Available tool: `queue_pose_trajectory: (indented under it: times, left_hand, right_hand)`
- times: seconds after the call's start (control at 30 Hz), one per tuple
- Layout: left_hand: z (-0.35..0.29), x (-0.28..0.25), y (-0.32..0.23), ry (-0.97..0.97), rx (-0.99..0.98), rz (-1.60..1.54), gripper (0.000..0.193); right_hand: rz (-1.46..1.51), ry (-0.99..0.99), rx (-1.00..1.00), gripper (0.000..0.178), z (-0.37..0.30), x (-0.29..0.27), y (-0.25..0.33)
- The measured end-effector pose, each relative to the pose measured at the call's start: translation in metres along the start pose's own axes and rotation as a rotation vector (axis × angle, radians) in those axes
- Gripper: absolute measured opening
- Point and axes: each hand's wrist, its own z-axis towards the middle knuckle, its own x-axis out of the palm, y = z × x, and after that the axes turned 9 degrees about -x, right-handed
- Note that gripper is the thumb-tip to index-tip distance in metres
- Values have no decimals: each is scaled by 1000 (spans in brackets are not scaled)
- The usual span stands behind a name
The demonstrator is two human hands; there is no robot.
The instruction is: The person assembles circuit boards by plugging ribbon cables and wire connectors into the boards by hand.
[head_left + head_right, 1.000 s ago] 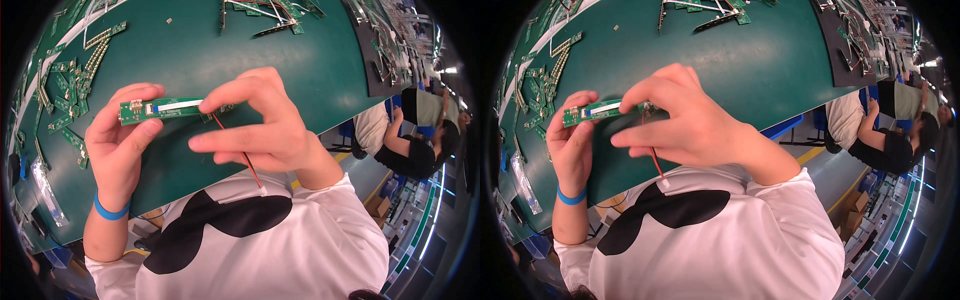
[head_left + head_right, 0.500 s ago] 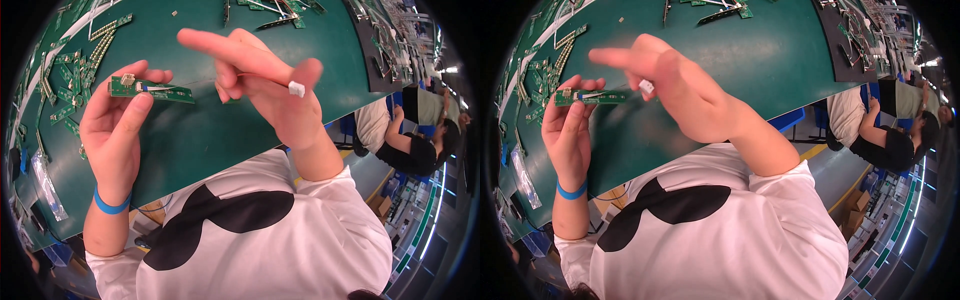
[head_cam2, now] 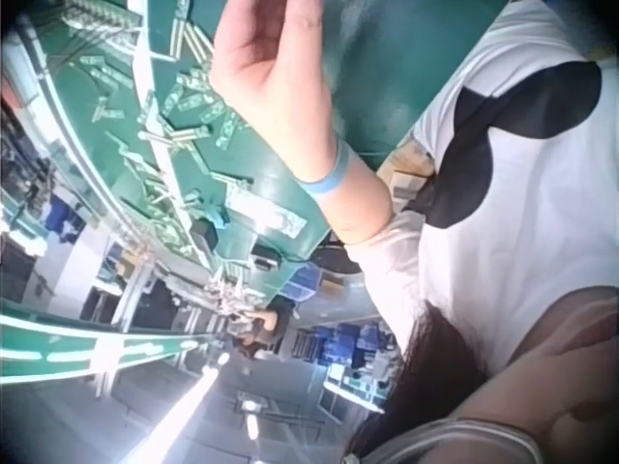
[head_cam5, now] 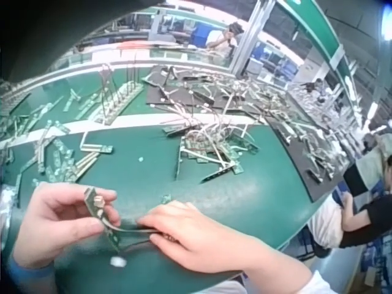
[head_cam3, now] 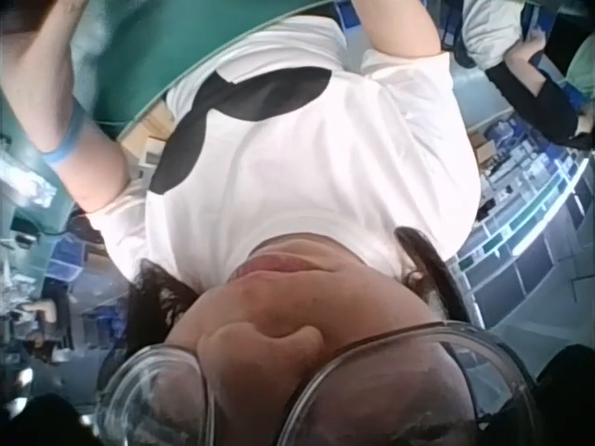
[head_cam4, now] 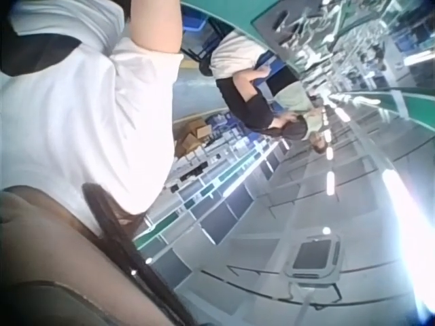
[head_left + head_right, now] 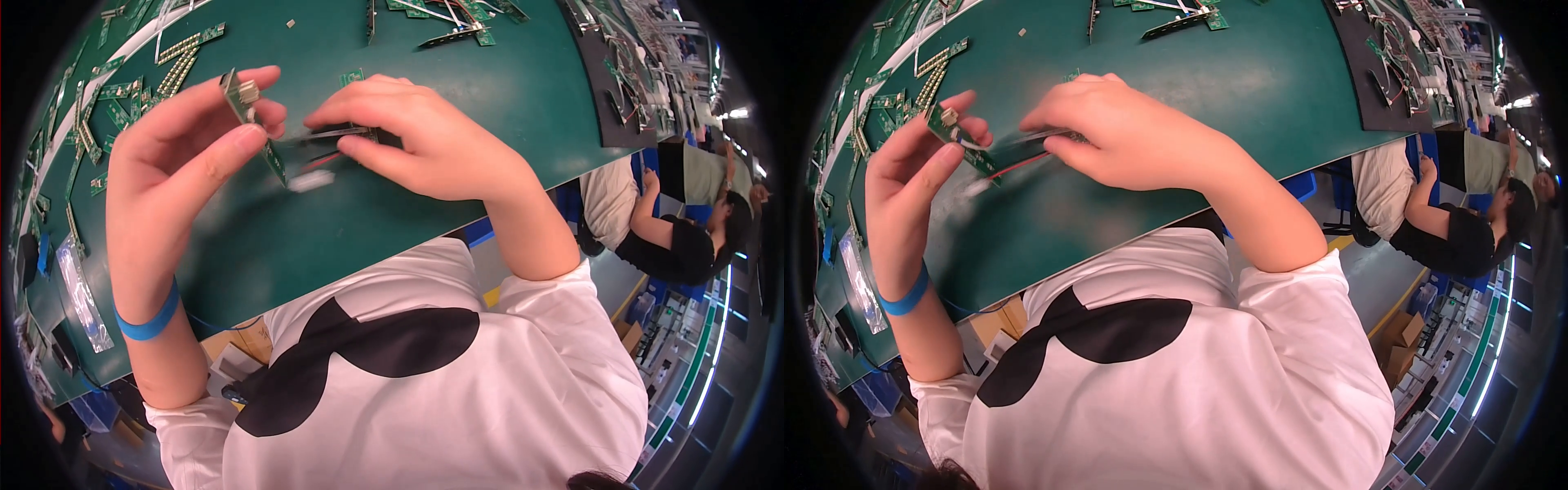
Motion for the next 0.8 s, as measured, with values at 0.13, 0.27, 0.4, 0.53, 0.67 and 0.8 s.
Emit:
queue_pose_trajectory:
  times: [0.13, 0.27, 0.4, 0.53, 0.67, 0.8]
  left_hand:
    - [10, 4, -15, 50, -5, 78, 33]
    - [19, 13, -37, 69, 73, 447, 30]
    - [17, 28, -57, 108, 287, 784, 31]
    - [-3, 44, -59, 49, 394, 1004, 32]
    - [-32, 47, -39, -124, 230, 838, 34]
    - [-49, 47, -10, -292, 235, 742, 33]
  right_hand:
    - [-158, 177, 32, 21, 5, -1, 8]
    - [-206, 205, 69, 18, 5, 3, 14]
    - [-402, 148, 145, 20, 3, 12, 11]
    - [-389, -56, 183, 26, -1, 12, 17]
    - [-318, -135, 72, 29, -18, -15, 17]
    - [-124, -128, 218, 25, -1, -32, 5]
